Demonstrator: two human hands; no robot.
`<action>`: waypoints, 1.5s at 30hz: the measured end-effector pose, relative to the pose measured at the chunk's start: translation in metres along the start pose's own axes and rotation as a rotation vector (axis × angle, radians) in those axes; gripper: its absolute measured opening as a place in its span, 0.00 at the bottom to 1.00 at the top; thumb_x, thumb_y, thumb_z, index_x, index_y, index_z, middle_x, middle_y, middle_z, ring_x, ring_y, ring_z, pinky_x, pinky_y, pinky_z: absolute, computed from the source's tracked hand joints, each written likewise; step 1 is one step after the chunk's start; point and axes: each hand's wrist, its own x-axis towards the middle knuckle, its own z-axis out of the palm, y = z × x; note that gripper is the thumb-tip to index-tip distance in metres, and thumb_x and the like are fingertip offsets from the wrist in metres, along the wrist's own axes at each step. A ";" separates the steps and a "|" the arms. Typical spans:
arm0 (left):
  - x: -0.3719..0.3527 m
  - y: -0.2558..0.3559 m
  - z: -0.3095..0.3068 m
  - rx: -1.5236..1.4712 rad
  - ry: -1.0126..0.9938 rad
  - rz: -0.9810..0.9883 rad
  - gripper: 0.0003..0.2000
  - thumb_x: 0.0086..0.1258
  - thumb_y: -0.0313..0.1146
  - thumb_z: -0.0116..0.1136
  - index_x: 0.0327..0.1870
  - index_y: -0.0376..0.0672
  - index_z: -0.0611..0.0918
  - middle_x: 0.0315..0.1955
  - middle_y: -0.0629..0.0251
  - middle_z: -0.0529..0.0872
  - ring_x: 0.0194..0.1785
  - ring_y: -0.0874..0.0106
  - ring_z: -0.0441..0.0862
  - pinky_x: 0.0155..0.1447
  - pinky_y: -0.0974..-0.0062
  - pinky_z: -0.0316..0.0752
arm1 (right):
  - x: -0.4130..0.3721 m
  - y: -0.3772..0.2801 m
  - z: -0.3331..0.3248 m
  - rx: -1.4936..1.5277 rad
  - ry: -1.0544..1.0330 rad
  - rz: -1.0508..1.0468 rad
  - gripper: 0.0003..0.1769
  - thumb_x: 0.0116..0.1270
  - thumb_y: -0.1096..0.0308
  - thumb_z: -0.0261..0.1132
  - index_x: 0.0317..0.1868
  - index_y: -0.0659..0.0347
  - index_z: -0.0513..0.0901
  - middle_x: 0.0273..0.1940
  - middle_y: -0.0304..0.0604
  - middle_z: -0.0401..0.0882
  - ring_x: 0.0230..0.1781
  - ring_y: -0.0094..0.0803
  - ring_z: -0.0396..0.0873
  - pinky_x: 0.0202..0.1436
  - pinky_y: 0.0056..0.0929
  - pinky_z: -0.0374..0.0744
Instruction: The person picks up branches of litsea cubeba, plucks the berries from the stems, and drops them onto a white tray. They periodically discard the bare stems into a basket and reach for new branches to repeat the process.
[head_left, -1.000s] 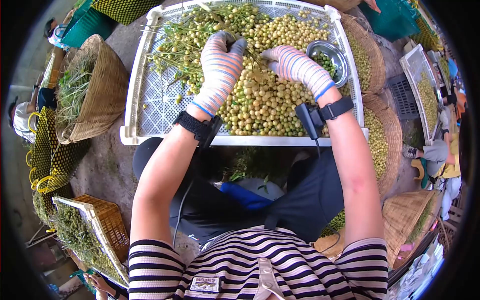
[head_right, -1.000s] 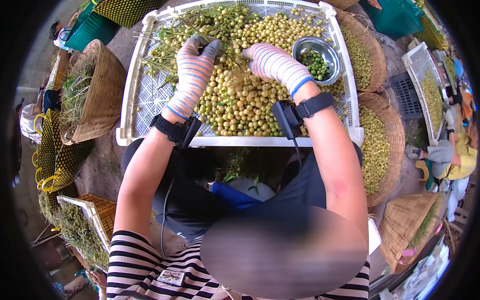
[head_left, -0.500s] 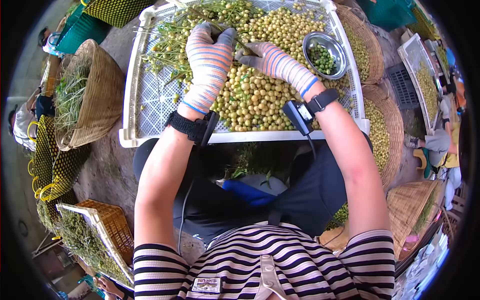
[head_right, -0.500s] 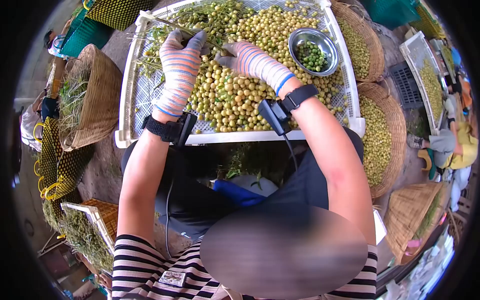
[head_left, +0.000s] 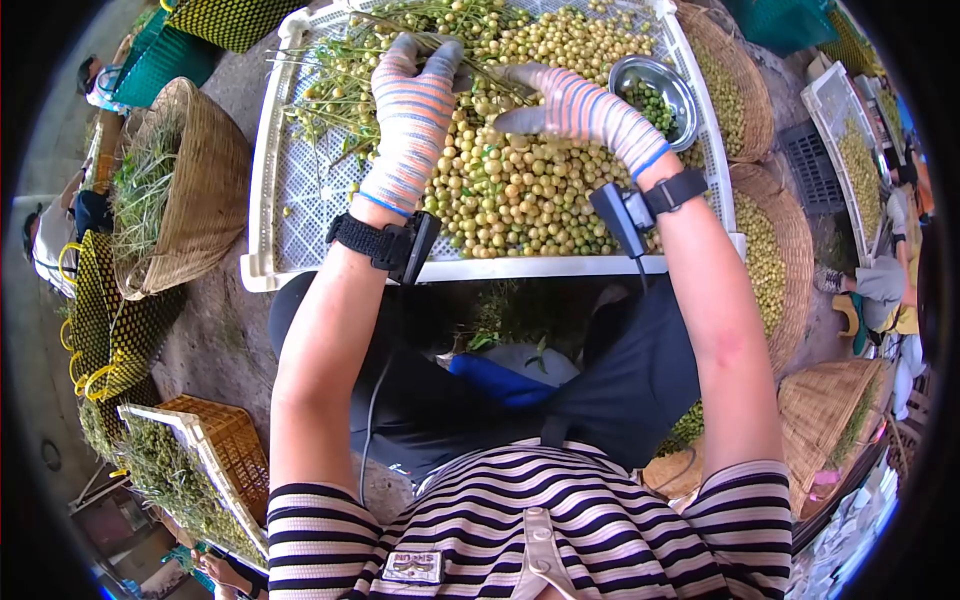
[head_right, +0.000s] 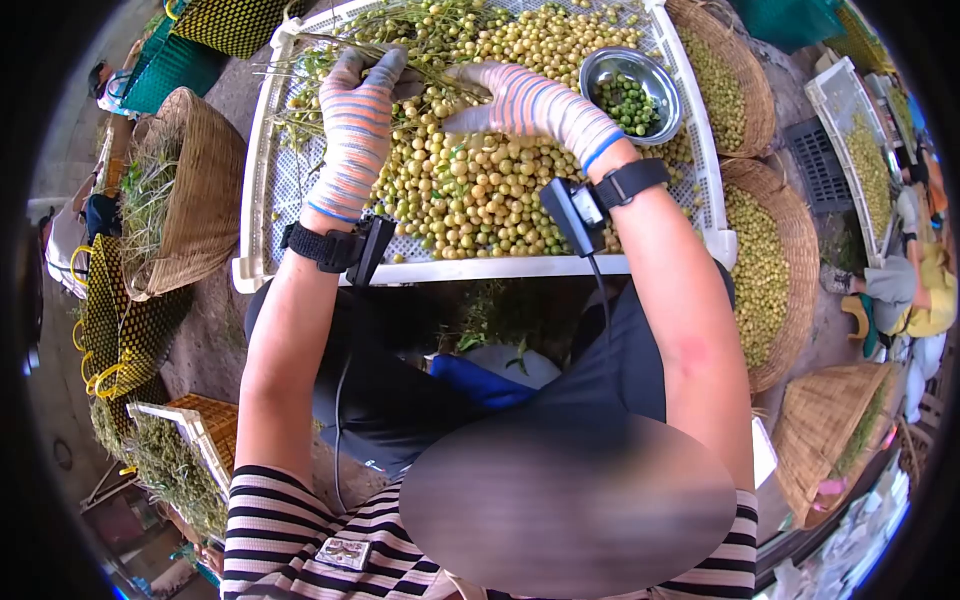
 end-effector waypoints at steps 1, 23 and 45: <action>0.001 0.001 0.000 0.017 -0.085 -0.004 0.07 0.62 0.28 0.58 0.38 0.35 0.79 0.30 0.61 0.83 0.29 0.75 0.80 0.36 0.79 0.79 | 0.001 0.006 0.000 0.126 0.026 -0.076 0.35 0.54 0.52 0.68 0.60 0.58 0.69 0.54 0.48 0.74 0.53 0.38 0.73 0.58 0.32 0.69; 0.007 0.005 -0.008 -0.172 -0.115 -0.042 0.08 0.64 0.27 0.55 0.41 0.36 0.79 0.33 0.62 0.83 0.32 0.71 0.81 0.38 0.76 0.79 | -0.017 0.000 -0.027 0.526 -0.023 0.347 0.31 0.53 0.50 0.68 0.52 0.64 0.76 0.42 0.42 0.80 0.41 0.29 0.76 0.50 0.25 0.72; -0.013 -0.004 0.009 0.077 -0.171 -0.188 0.08 0.64 0.31 0.57 0.39 0.37 0.83 0.24 0.63 0.84 0.24 0.76 0.79 0.29 0.81 0.75 | -0.001 0.013 0.019 -0.345 -0.004 0.232 0.19 0.64 0.53 0.54 0.52 0.50 0.76 0.44 0.47 0.80 0.46 0.44 0.77 0.52 0.39 0.74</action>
